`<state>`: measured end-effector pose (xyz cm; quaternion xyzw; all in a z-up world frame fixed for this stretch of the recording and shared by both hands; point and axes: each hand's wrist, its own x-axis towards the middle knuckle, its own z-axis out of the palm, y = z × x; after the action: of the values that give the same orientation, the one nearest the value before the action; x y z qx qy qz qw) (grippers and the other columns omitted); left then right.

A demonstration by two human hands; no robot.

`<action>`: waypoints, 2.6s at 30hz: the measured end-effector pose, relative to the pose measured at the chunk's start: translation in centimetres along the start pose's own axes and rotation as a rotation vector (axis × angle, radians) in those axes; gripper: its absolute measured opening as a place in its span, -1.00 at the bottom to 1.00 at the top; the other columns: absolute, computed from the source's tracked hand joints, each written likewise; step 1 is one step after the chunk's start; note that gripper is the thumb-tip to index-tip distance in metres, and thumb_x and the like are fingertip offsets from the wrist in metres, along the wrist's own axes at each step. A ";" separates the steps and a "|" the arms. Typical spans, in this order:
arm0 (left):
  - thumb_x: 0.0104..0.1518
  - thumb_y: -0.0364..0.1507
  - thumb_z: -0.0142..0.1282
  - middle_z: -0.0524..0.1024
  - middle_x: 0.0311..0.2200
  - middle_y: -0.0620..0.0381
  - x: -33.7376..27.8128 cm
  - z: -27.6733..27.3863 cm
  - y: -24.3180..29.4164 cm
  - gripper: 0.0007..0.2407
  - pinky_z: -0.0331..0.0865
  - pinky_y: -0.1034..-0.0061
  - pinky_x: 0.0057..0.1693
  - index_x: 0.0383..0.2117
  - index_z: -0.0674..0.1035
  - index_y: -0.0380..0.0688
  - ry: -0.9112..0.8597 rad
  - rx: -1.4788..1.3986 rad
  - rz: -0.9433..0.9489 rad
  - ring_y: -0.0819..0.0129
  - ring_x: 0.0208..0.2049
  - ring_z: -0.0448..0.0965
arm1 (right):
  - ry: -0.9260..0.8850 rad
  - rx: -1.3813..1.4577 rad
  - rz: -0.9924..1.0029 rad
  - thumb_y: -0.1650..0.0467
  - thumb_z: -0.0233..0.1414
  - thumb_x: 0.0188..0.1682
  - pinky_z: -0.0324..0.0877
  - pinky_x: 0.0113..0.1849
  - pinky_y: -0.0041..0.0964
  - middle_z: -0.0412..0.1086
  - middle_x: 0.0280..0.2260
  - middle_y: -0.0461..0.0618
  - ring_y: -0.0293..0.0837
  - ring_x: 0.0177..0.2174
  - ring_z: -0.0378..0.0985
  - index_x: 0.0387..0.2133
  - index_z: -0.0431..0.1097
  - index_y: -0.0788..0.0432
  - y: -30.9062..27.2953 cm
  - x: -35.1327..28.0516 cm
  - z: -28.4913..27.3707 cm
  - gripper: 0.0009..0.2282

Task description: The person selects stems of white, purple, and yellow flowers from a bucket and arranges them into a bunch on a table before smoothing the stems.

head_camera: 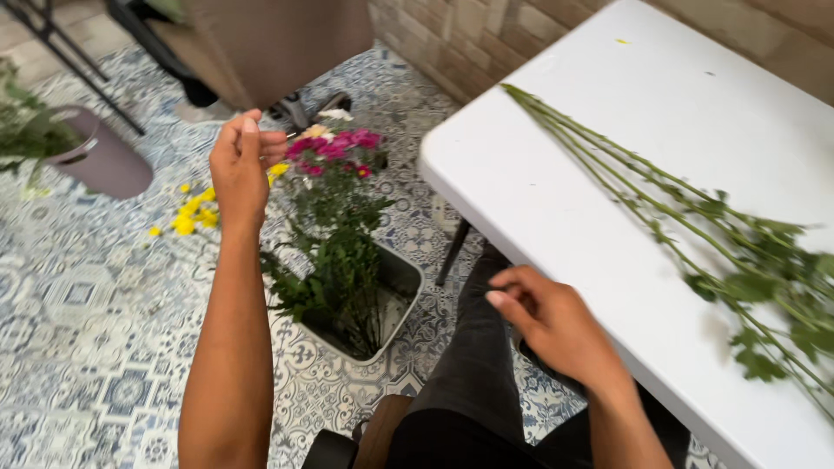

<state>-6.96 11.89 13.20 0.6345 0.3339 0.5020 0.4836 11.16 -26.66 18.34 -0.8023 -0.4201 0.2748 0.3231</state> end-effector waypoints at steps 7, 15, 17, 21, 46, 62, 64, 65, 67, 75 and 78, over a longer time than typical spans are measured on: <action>0.41 -0.35 -0.12 0.65 -0.31 -0.02 -2.5 -5.4 -8.7 -0.79 0.64 0.57 -0.16 0.01 0.52 -0.12 0.069 -0.007 -0.241 0.40 -0.32 0.69 | -0.210 0.006 -0.159 0.33 0.13 0.00 0.49 -0.29 -0.13 0.63 -0.43 -0.01 -0.04 -0.42 0.63 -0.13 0.53 0.04 1.8 9.5 10.4 -0.80; 0.17 -0.22 0.14 0.66 -0.29 -0.18 -4.5 -4.4 -27.6 -0.69 0.52 0.05 0.02 -0.12 0.65 -0.16 -0.074 0.748 -0.593 -0.09 -0.10 0.66 | -0.401 0.150 -0.214 0.42 0.11 0.01 0.46 -0.34 -0.07 0.57 -0.49 0.13 0.05 -0.47 0.61 -0.14 0.51 0.18 10.9 14.7 23.2 -0.82; 0.19 -0.30 0.14 0.61 -0.27 -0.24 -5.5 -4.2 -30.8 -0.63 0.56 0.05 -0.06 -0.01 0.44 -0.36 -0.020 0.650 -0.624 -0.02 -0.27 0.68 | -0.462 0.153 -0.171 0.39 0.09 0.04 0.46 -0.34 -0.10 0.56 -0.50 0.09 0.00 -0.48 0.61 -0.13 0.51 0.16 13.1 14.2 25.7 -0.82; 0.28 -0.37 0.08 0.56 -0.34 -0.31 -7.5 -1.6 -27.7 -0.38 0.61 0.05 -0.24 0.18 -0.04 -0.61 0.136 0.550 -0.611 0.02 -0.51 0.69 | -0.596 0.091 -0.090 0.31 0.04 0.08 0.47 -0.24 0.01 0.56 -0.42 0.12 0.15 -0.33 0.62 -0.09 0.49 0.17 15.2 13.1 27.7 -0.76; 0.06 -0.39 0.37 0.34 0.10 -0.35 -16.5 -6.2 -21.1 -0.81 0.32 -0.05 0.26 -0.38 0.68 -0.31 -0.302 0.362 -0.233 -0.44 0.13 0.42 | -0.490 -0.040 -0.169 0.27 0.06 0.04 0.47 -0.09 0.11 0.52 -0.17 0.09 0.19 -0.11 0.56 0.00 0.43 0.10 11.0 15.8 27.4 -0.70; 0.08 -0.46 0.39 0.15 0.27 -0.36 -17.9 -4.9 -12.2 -0.77 0.31 -0.18 0.26 -0.21 0.71 -0.38 -0.405 -0.005 -0.148 -0.47 0.18 0.32 | -0.441 0.094 -0.199 0.19 0.28 -0.12 0.24 0.11 0.35 0.18 0.09 0.59 0.51 0.13 0.23 0.14 0.11 0.55 6.6 17.0 29.1 -0.25; 0.03 -0.43 0.45 0.21 0.25 -0.37 -17.7 -4.7 -12.5 -0.77 0.34 -0.10 0.26 -0.26 0.73 -0.33 -0.387 0.012 -0.161 -0.41 0.14 0.42 | -0.378 0.072 -0.257 0.14 0.34 -0.22 0.37 0.01 0.29 0.46 -0.09 0.50 0.45 0.01 0.44 -0.03 0.42 0.48 9.2 18.2 31.1 -0.34; 0.09 -0.44 0.40 0.16 0.29 -0.31 -17.8 -4.7 -12.6 -0.74 0.33 -0.18 0.25 -0.18 0.67 -0.36 -0.408 -0.072 -0.185 -0.42 0.17 0.35 | -0.358 0.162 -0.240 0.20 0.34 -0.20 0.40 0.00 0.21 0.50 -0.11 0.39 0.36 0.00 0.48 -0.09 0.48 0.37 10.2 18.6 31.7 -0.48; 0.15 -0.45 0.36 0.10 0.34 -0.26 -17.8 -4.6 -12.3 -0.72 0.33 -0.25 0.23 -0.10 0.60 -0.40 -0.409 -0.159 -0.222 -0.44 0.20 0.28 | -0.359 0.244 -0.218 0.26 0.35 -0.17 0.43 -0.01 0.12 0.54 -0.14 0.29 0.26 -0.01 0.52 -0.15 0.54 0.26 10.8 18.5 32.0 -0.60; 0.32 -0.49 0.14 0.23 0.20 -0.28 -17.1 -3.8 -8.9 -0.83 0.50 -0.18 0.15 -0.18 0.60 -0.44 -0.415 -0.158 -0.044 -0.40 0.17 0.38 | -0.293 0.275 -0.530 0.25 0.06 0.07 0.50 -0.14 0.20 0.51 -0.19 0.41 0.26 -0.20 0.58 -0.08 0.48 0.39 13.5 19.8 33.4 -0.62; 0.31 -0.34 0.17 0.26 0.18 -0.15 -16.0 -3.9 -9.9 -0.69 0.50 -0.02 0.19 0.13 0.53 -0.16 -0.297 -0.092 -0.026 -0.20 0.17 0.44 | -0.141 0.008 -0.524 0.39 0.04 0.14 0.30 -0.46 -0.18 0.35 -0.66 0.17 -0.10 -0.63 0.36 -0.62 0.39 0.31 7.9 17.7 28.9 -0.68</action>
<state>-14.46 1.48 -1.12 0.6746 0.2435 0.4113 0.5626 3.23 -6.73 -9.08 -0.6436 -0.6338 0.2386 0.3566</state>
